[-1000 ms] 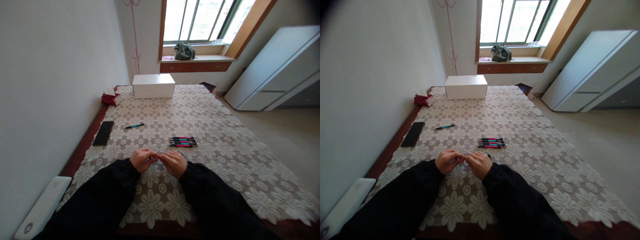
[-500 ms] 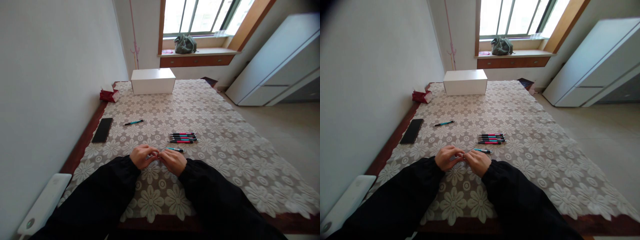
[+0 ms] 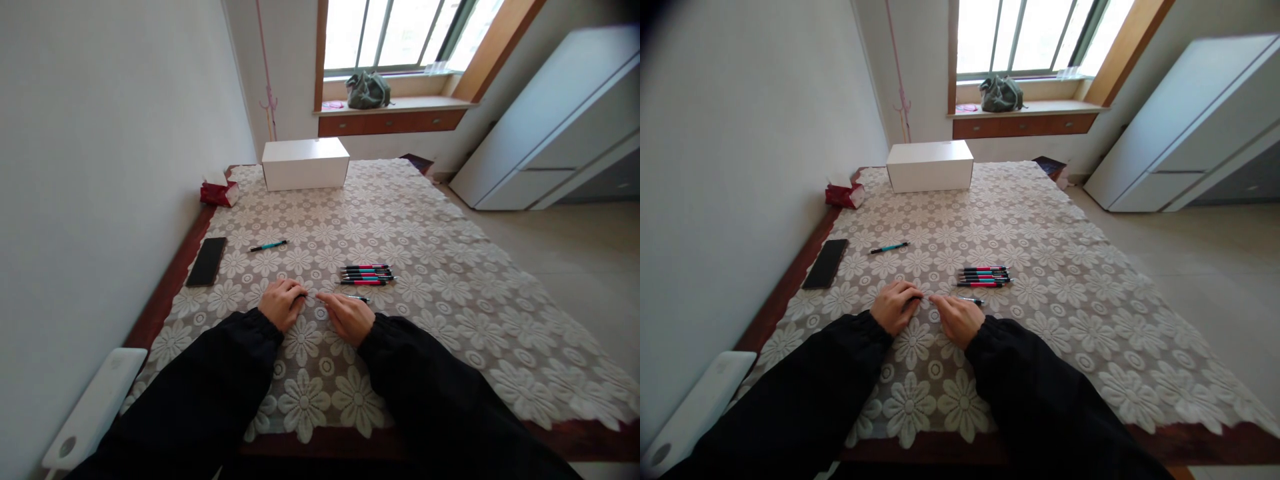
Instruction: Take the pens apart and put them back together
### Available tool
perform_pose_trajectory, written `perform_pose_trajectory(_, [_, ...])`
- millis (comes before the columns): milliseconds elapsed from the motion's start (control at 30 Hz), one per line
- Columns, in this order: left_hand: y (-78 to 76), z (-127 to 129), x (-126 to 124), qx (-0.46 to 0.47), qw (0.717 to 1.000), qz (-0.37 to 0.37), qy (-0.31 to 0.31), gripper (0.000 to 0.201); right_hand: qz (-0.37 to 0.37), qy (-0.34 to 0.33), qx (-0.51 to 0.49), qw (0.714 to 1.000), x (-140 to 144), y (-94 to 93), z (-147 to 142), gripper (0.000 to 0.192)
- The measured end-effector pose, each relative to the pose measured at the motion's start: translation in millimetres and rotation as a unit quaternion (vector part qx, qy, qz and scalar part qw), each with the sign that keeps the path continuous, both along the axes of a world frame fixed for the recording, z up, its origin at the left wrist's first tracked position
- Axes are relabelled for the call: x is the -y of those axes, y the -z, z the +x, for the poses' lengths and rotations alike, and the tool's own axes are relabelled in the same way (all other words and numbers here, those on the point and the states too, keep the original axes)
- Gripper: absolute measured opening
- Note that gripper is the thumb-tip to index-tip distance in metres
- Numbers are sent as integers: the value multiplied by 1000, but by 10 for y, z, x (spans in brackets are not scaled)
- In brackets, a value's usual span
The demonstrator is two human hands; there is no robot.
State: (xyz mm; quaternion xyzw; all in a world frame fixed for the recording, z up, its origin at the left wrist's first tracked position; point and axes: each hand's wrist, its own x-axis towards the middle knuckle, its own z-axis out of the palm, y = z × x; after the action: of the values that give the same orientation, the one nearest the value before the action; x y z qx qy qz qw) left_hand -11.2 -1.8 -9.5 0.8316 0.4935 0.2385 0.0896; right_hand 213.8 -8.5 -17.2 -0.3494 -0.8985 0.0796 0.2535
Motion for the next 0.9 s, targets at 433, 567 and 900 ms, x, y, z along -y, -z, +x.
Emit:
perform_pose_trajectory(433, [31, -8, -13, 44, 990, 12, 132, 19, 14, -6, 27, 1000, -26, 44, 7, 22])
perform_pose_trajectory(567, [43, -15, -2, 64, 988, -3, 139, 18, 5, -24, 0, 1000, -26, 56, 9, 19])
perform_pose_trajectory(900, [5, -7, 16, 102, 983, -5, 151, 19, 8, -41, -30, 999, -12, 7, 3, 19])
